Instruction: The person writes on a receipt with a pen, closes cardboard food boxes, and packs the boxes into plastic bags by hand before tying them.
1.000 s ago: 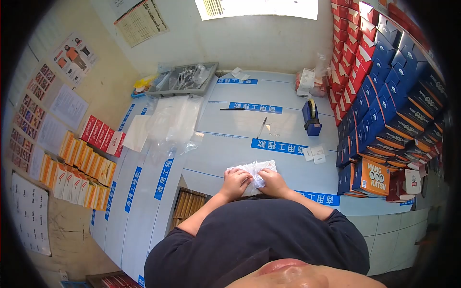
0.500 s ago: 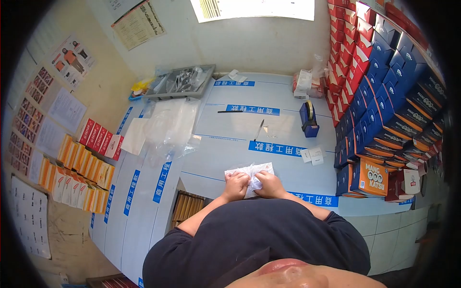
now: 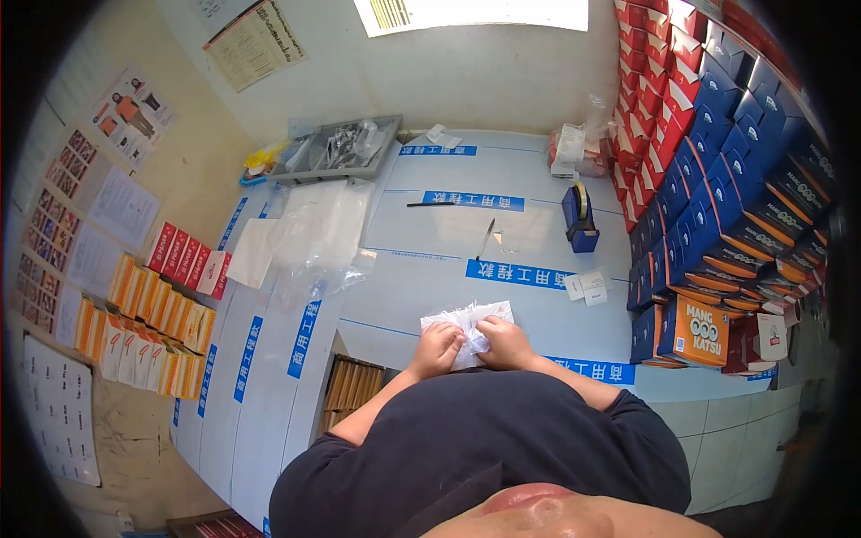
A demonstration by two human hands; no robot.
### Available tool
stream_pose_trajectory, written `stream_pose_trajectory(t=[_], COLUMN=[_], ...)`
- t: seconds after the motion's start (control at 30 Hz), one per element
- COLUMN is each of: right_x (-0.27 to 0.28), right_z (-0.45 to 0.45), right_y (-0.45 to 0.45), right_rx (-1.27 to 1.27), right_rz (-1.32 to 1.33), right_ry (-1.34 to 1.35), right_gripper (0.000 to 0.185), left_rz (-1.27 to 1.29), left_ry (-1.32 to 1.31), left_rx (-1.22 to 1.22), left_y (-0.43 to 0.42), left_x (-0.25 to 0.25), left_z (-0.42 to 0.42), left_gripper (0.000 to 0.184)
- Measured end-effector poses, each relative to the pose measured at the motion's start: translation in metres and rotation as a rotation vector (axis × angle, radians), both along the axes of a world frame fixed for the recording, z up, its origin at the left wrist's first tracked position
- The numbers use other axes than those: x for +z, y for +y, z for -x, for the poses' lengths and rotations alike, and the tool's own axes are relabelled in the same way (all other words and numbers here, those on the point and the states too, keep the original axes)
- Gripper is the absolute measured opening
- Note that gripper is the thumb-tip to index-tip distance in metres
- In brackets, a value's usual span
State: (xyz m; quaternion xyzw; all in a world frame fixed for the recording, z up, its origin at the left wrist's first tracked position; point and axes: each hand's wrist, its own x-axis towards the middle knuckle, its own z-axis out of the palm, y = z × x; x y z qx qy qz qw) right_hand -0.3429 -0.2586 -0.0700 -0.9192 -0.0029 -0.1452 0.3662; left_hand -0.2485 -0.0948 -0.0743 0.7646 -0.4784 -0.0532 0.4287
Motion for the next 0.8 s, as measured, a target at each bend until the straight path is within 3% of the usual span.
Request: stream_pose_trajectory(t=[0.17, 0.4, 0.57, 0.8], right_x=[0.001, 0.001, -0.003, -0.004], right_z=[0.001, 0.001, 0.001, 0.001], right_y=[0.001, 0.001, 0.001, 0.000], right_rx=[0.003, 0.003, 0.006, 0.007], right_rz=[0.017, 0.021, 0.013, -0.008], right_ry=[-0.031, -0.041, -0.055, -0.049], right_gripper=[0.028, 0.027, 0.027, 0.028], left_rz=[0.111, 0.037, -0.086, -0.076], left_ry=[0.109, 0.123, -0.085, -0.060], left_rx=[-0.058, -0.076, -0.067, 0.023], left_y=[0.003, 0.007, 0.006, 0.003], left_x=[0.000, 0.001, 0.001, -0.015], left_z=[-0.002, -0.002, 0.001, 0.003], left_gripper=[0.026, 0.019, 0.021, 0.028])
